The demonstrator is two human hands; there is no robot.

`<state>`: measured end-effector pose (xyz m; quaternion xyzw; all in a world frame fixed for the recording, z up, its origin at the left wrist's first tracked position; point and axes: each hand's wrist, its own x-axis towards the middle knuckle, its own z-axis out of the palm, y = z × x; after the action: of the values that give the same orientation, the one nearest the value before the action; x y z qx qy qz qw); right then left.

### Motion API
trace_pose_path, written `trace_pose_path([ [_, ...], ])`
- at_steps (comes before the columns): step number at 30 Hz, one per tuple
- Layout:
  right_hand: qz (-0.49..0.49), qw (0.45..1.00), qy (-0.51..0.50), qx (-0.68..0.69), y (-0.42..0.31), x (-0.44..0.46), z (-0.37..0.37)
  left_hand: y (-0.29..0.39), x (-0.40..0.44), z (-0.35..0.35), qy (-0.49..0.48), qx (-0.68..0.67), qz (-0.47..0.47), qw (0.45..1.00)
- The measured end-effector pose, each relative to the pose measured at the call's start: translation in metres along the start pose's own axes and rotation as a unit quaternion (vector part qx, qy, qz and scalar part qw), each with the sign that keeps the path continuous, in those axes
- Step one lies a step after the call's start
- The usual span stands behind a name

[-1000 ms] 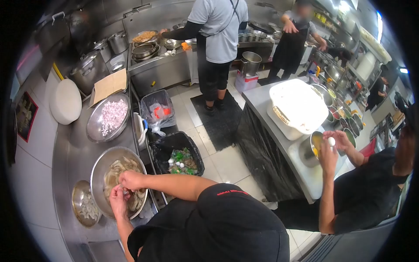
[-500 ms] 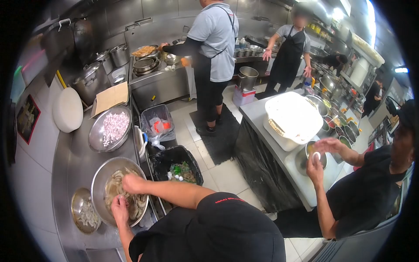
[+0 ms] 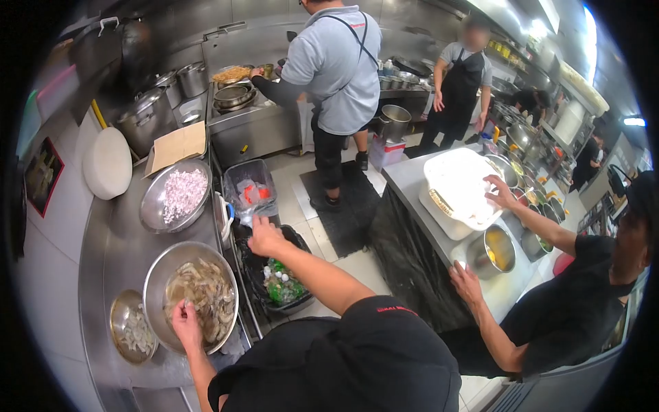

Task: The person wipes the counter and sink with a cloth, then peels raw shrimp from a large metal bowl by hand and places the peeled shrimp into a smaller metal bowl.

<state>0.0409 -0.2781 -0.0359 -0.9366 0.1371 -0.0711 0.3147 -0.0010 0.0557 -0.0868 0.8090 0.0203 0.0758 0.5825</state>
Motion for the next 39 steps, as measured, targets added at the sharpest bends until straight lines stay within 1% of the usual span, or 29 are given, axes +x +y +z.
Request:
trace_pose_path([
  [1,-0.039,0.999,-0.004,0.007,-0.003,-0.005,0.0,0.008,-0.003,0.001,-0.001,-0.019,-0.011,1.0],
  [2,-0.107,0.993,0.015,0.039,-0.012,-0.011,0.006,0.013,-0.005,0.002,-0.004,-0.036,-0.024,0.999],
  [4,-0.267,0.96,0.068,0.047,-0.03,-0.02,0.019,0.012,-0.005,0.002,-0.009,-0.024,-0.008,1.0],
  [6,-0.344,0.934,0.05,0.077,-0.051,-0.035,0.027,0.013,-0.005,0.003,-0.019,-0.021,0.008,1.0],
  [7,-0.365,0.926,0.003,0.097,-0.059,-0.041,0.03,0.014,-0.005,0.003,-0.021,-0.023,0.01,0.999],
  [8,-0.363,0.929,-0.013,0.074,-0.058,-0.043,0.038,0.013,-0.006,-0.002,-0.015,-0.02,0.008,1.0],
  [10,-0.376,0.923,-0.063,0.044,-0.056,-0.043,0.058,0.005,0.0,-0.014,0.029,-0.005,0.058,0.998],
  [11,-0.395,0.918,-0.016,-0.002,-0.056,-0.048,0.062,0.006,0.009,-0.027,0.049,-0.001,0.044,0.998],
  [12,-0.395,0.918,-0.022,-0.009,-0.053,-0.047,0.069,0.016,0.015,-0.043,0.074,0.012,0.052,0.996],
  [13,-0.403,0.914,-0.014,0.042,-0.047,-0.043,0.078,0.012,0.028,-0.063,0.106,0.03,0.082,0.991],
  [14,-0.422,0.902,-0.005,0.087,-0.048,-0.042,0.078,0.027,0.033,-0.082,0.138,0.046,0.083,0.986],
  [16,-0.402,0.912,-0.027,0.077,-0.054,-0.048,0.074,0.047,0.046,-0.124,0.196,0.102,0.067,0.973],
  [19,-0.385,0.92,-0.046,0.051,-0.059,-0.052,0.067,0.047,0.069,-0.175,0.207,0.329,0.025,0.921],
  [20,-0.383,0.921,-0.045,0.045,-0.06,-0.053,0.067,0.043,0.069,-0.176,0.185,0.35,0.031,0.918],
  [22,-0.389,0.919,-0.033,0.047,-0.059,-0.052,0.069,0.044,0.066,-0.156,0.136,0.392,0.044,0.909],
  [24,-0.377,0.924,-0.045,0.039,-0.062,-0.053,0.066,0.048,0.055,-0.115,0.018,0.344,0.148,0.927],
  [26,-0.37,0.927,-0.051,0.027,-0.064,-0.054,0.067,0.05,0.049,-0.071,-0.126,0.414,0.096,0.896],
  [28,-0.372,0.927,-0.047,0.013,-0.066,-0.054,0.066,0.047,0.054,-0.038,-0.262,0.502,0.03,0.824],
  [31,-0.37,0.926,-0.064,-0.026,-0.068,-0.054,0.063,0.035,0.038,-0.022,-0.228,0.524,0.072,0.817],
  [34,-0.37,0.926,-0.063,-0.032,-0.065,-0.054,0.065,0.036,0.038,-0.021,-0.27,0.503,0.039,0.82],
  [37,-0.352,0.932,-0.077,-0.026,-0.069,-0.053,0.064,0.044,0.028,-0.027,-0.212,0.505,0.101,0.83],
  [39,-0.327,0.941,-0.083,-0.024,-0.076,-0.053,0.063,0.069,0.025,-0.035,-0.198,0.471,0.11,0.852],
])
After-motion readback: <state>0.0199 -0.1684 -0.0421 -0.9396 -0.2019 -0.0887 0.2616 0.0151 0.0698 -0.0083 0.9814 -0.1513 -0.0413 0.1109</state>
